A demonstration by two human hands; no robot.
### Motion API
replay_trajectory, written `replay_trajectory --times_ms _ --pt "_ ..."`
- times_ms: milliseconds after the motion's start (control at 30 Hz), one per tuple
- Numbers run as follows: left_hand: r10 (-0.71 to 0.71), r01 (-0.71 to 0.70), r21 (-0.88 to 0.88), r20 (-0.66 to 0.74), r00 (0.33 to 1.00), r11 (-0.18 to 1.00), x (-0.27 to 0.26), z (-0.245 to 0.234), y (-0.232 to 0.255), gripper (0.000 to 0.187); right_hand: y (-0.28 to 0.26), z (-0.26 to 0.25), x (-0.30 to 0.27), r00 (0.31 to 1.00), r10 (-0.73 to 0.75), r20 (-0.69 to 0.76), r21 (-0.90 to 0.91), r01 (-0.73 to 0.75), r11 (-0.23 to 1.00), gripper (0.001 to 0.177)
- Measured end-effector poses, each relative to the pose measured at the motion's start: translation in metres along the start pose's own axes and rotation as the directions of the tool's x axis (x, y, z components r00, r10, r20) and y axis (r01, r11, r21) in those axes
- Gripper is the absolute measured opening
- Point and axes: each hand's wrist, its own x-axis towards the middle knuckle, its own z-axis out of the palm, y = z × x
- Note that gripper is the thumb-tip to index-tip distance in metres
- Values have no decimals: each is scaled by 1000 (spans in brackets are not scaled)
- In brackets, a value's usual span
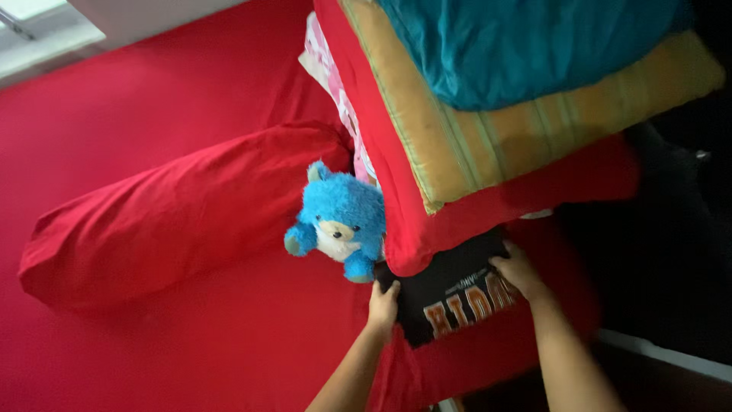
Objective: The person plugs in a fan, adjusts it, and then folds a sweatshirt and a t-shirt on a bed.
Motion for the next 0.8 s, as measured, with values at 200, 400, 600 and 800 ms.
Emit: replay_trajectory --times_ms 200,400,600,800 --pt "-39 65 179 -146 989 982 13 -16 -41 68 -22 42 -49 817 -412 -405 -342 282 896 77" --pt "-189 239 268 -200 962 933 -58 -83 -13 76 -66 99 -152 887 -461 -33 -804 251 539 81" --pt "-3 137 623 -212 977 770 -140 -194 55 69 -97 142 -207 911 -392 -129 -825 121 552 74" --pt "265 73 793 -287 921 605 -234 -336 136 67 -194 229 -263 840 -542 4 -816 316 483 74"
